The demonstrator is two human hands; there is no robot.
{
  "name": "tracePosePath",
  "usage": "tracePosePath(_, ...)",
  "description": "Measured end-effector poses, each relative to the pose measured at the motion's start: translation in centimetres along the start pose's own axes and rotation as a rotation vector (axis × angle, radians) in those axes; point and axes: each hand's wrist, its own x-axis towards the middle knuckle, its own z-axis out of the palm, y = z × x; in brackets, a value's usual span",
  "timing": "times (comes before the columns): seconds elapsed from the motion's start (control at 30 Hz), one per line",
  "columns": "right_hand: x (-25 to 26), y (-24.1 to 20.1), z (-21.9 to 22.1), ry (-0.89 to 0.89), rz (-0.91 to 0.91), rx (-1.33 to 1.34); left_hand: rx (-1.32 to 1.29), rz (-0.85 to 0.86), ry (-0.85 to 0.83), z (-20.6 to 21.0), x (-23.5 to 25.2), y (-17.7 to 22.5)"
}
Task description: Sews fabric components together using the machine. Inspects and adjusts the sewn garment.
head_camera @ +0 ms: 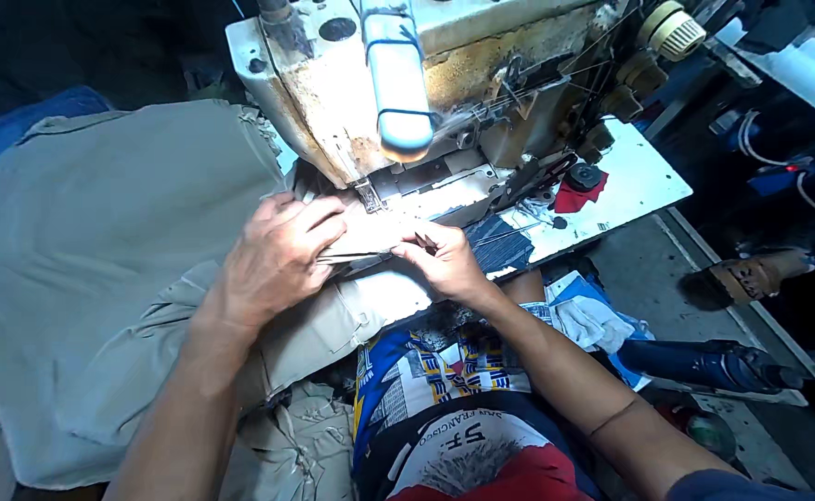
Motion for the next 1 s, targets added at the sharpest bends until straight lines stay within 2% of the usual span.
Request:
tracePosePath(0.07, 0.4, 0.0, -0.1, -0.011, 0.008, 0.006, -0.004, -0.027, -0.022, -2.0, -0.3, 0.3)
tracePosePath(0.17, 0.7, -0.2, -0.6, -0.096, -0.006, -0.025, -0.037, -0.001, 0.034, -4.1, -0.5, 2.5)
tracePosePath(0.23, 1.0, -0.9, -1.4, -0.226, -0.04, -0.079, -0.115, 0.046, 0.067, -4.0, -0.5, 4.4)
tracePosePath(0.33, 0.3, -1.9, -1.9, -0.344, -0.133, -0.109, -0.26, 0.056, 0.144, -1.5, -0.8, 6.0)
tracePosePath(0.43, -1.0, -2.2, -1.9, -0.275, -0.191, -0.103, -0.292, 0.028, 0.29, 1.6, -1.0, 6.1)
tracePosePath(0.53, -2.1, -2.0, -2.0, -0.201, -0.181, -0.102, -0.063, -0.024, 0.202, 2.9, -1.1, 5.1)
tracePosePath(0.6, -2.7, -1.5, -1.9, -0.176, -0.145, -0.113, 0.011, -0.058, 0.207, 3.3, -1.4, 4.7)
tracePosePath(0.73, -3.4, -1.3, -1.9, -0.139, -0.037, -0.064, 0.061, -0.1, 0.214, 2.8, -1.7, 5.0)
tracePosePath(1.0, -2.1, -1.3, -1.2, -0.079, 0.028, -0.058, 0.05, -0.136, 0.211, 2.8, -1.0, 3.5)
